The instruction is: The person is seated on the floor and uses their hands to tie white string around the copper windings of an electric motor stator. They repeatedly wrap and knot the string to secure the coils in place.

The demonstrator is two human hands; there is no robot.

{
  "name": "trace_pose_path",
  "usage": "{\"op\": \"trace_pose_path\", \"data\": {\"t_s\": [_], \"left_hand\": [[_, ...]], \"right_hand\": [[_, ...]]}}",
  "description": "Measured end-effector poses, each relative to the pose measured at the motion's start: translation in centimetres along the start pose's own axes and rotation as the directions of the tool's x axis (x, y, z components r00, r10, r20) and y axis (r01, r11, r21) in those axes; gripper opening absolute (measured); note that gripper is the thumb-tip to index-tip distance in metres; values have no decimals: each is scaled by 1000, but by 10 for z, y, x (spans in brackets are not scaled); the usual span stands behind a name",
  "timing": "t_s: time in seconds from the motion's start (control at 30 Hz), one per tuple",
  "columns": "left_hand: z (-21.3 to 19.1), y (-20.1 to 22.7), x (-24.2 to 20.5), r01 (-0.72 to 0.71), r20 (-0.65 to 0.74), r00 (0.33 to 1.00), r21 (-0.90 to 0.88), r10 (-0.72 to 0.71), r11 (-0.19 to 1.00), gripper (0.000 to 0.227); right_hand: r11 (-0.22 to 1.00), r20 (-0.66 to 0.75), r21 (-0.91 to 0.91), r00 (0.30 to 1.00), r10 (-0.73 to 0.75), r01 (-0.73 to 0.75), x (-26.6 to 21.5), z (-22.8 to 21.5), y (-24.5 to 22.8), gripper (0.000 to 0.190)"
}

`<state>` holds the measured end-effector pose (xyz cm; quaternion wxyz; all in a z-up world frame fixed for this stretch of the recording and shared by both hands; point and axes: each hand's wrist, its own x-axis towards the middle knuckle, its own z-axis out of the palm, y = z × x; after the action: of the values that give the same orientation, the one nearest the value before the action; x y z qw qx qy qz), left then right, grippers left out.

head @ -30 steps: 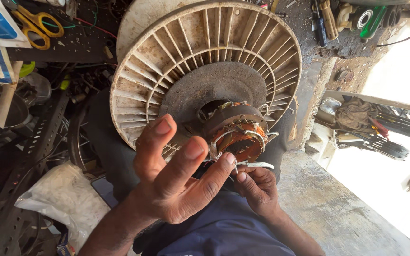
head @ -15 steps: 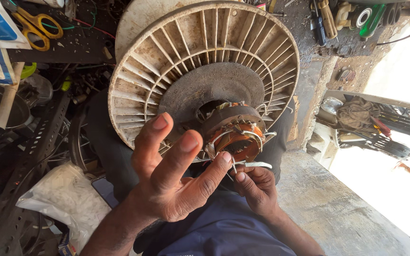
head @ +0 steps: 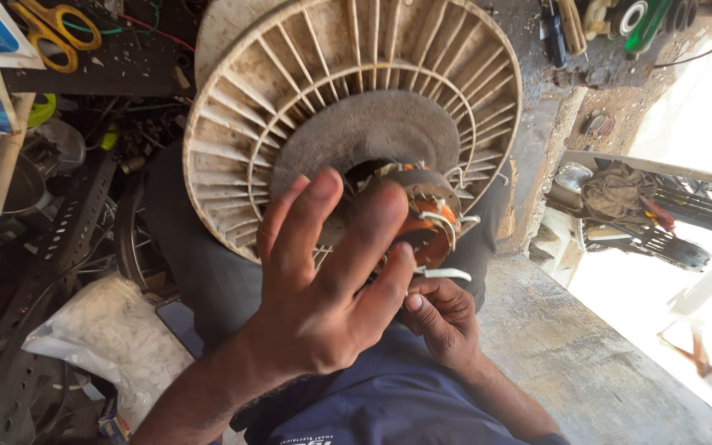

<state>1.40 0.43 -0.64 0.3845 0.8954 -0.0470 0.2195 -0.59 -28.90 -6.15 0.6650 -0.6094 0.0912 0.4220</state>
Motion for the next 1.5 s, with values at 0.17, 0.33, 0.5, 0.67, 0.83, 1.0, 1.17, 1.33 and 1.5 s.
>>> {"op": "trace_pose_path", "data": {"t_s": [0.17, 0.33, 0.5, 0.67, 0.83, 1.0, 1.17, 1.33, 1.5], "left_hand": [[1, 14, 7, 248, 106, 965, -72, -239, 966, 29], [-20, 21, -12, 87, 61, 995, -48, -84, 995, 29], [-17, 39, -36, -246, 224, 949, 85, 222, 965, 27], [6, 44, -51, -218, 229, 955, 98, 191, 971, 26], [6, 48, -59, -146, 143, 980, 45, 138, 988, 26], [10, 51, -61, -120, 139, 984, 26, 115, 992, 28], [16, 53, -62, -109, 93, 990, 27, 106, 994, 26], [18, 53, -65, -83, 72, 994, -13, 84, 996, 24], [20, 54, -68, -56, 45, 997, -59, 59, 997, 25]], "right_hand": [[999, 13, -51, 1000, -13, 14, -7, 5, -10, 16], [988, 124, -155, 992, 22, -3, -12, 15, -29, 15], [986, 297, -75, 948, -118, 146, -12, 38, -56, 11], [626, 398, -458, 775, -490, 631, -8, 48, -72, 12], [47, 199, -912, 540, -818, 408, 3, 47, -77, 16], [-64, 246, -922, 451, -858, 381, 42, 43, -62, 17], [-31, 249, -900, 454, -855, 435, 55, 41, -54, 7], [-22, 254, -868, 407, -877, 496, 31, 32, -59, 11], [-12, 274, -912, 587, -762, 410, -37, -15, -39, 5]]}}
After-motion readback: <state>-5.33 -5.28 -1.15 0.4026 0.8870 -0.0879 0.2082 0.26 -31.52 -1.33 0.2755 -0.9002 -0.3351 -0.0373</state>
